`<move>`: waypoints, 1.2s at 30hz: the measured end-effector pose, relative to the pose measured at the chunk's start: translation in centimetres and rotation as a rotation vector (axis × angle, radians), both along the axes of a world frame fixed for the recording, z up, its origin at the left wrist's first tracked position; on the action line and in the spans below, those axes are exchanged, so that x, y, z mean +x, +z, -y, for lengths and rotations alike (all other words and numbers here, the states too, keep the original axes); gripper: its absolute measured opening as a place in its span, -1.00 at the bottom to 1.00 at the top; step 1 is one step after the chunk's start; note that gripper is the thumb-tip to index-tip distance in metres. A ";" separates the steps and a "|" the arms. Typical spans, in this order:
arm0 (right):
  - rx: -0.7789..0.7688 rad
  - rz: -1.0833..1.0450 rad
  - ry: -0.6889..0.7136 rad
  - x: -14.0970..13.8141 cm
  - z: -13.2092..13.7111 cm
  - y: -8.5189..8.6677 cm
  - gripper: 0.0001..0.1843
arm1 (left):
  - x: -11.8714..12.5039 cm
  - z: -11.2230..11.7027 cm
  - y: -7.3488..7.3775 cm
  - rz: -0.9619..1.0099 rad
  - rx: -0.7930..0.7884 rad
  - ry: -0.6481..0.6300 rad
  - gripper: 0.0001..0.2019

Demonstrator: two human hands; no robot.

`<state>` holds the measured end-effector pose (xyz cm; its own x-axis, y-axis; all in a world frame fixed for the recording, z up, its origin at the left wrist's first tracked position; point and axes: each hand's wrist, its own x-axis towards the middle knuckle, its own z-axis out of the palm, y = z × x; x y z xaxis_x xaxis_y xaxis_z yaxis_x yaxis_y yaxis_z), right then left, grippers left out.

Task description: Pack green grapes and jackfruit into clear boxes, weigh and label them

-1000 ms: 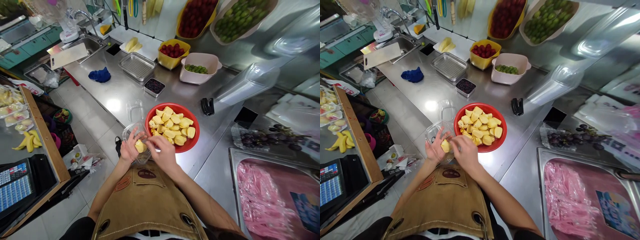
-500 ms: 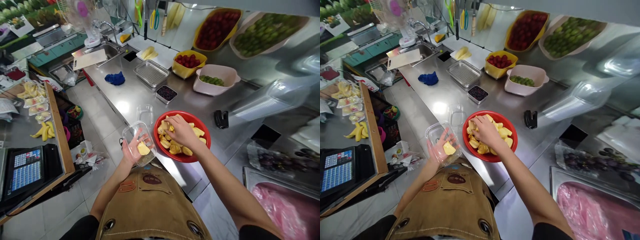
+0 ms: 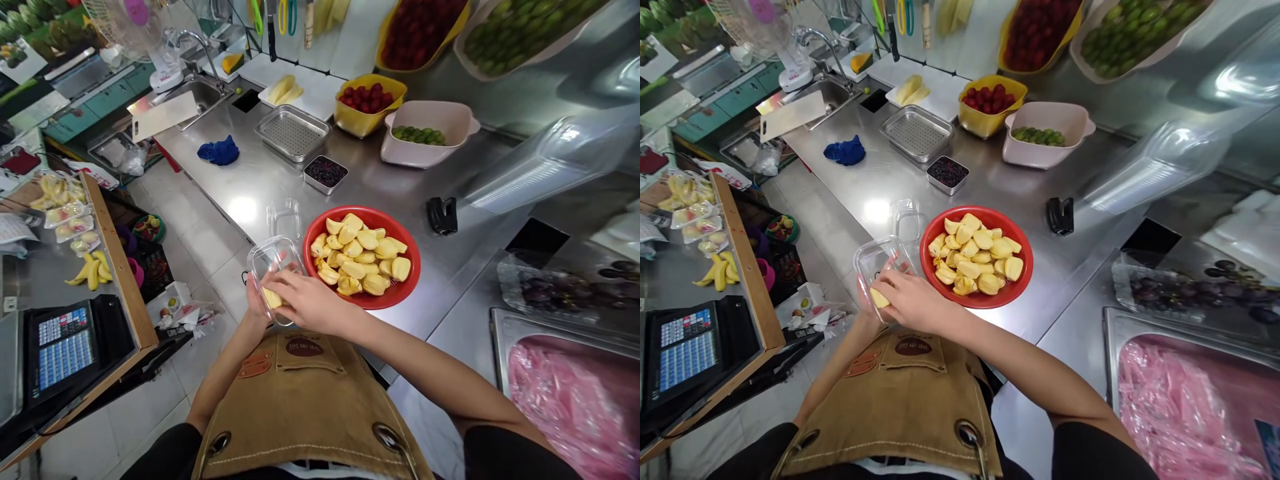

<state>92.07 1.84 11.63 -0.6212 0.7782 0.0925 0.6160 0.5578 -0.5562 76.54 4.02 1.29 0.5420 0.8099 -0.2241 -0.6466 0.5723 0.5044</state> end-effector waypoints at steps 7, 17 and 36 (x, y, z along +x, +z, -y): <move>-0.034 -0.230 0.061 0.8 0.1 -1.0 -0.54 | -0.5 -0.3 -0.4 0.010 -0.016 0.020 0.01; -0.028 -0.341 0.088 0.9 -0.3 -1.8 -0.70 | -0.6 -0.4 0.2 -0.054 -0.048 0.017 0.05; -0.142 0.490 -0.944 10.3 1.3 -5.8 -0.66 | 0.5 -0.2 2.5 0.055 -0.067 -0.003 0.14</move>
